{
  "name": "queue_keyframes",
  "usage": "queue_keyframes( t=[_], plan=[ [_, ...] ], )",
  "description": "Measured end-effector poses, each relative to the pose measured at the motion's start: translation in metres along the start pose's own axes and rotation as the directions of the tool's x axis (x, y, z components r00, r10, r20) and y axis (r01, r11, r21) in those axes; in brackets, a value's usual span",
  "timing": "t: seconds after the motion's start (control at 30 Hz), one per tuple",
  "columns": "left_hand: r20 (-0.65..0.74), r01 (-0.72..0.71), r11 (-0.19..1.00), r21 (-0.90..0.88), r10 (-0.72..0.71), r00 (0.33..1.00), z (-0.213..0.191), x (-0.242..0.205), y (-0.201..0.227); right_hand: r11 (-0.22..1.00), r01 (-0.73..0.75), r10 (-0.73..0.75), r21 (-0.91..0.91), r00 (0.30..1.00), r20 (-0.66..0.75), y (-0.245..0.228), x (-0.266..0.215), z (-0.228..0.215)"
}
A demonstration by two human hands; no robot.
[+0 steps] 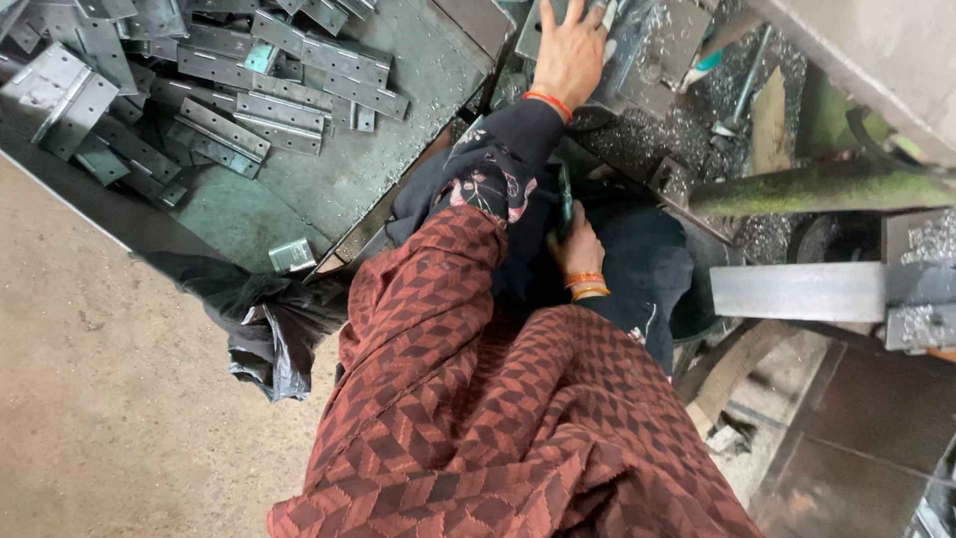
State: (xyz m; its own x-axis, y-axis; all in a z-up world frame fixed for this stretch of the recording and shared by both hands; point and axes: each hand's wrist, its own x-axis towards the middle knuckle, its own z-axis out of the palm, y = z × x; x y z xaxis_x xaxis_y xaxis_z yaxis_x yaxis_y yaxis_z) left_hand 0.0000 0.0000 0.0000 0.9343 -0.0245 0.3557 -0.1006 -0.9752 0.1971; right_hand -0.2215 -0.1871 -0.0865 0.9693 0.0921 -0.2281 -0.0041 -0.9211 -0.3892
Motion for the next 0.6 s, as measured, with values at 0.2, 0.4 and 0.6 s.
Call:
queue_keyframes(
  t=[0.2, 0.4, 0.6],
  plan=[
    [-0.063, 0.001, 0.997, -0.078, -0.006, 0.998, 0.021, 0.002, -0.001, 1.000, 0.025, -0.025, -0.011, 1.000, -0.014, 0.002, 0.000, 0.004],
    [-0.014, -0.079, 0.997, 0.004, 0.079, 0.997, 0.003, -0.004, -0.005, 0.995, 0.056, -0.047, -0.084, 0.993, 0.108, -0.026, 0.010, -0.060],
    [0.027, -0.167, 0.977, 0.134, 0.164, 0.986, -0.041, -0.039, 0.002, 0.976, 0.054, -0.015, -0.211, 0.982, 0.187, -0.063, 0.022, -0.105]
  ],
)
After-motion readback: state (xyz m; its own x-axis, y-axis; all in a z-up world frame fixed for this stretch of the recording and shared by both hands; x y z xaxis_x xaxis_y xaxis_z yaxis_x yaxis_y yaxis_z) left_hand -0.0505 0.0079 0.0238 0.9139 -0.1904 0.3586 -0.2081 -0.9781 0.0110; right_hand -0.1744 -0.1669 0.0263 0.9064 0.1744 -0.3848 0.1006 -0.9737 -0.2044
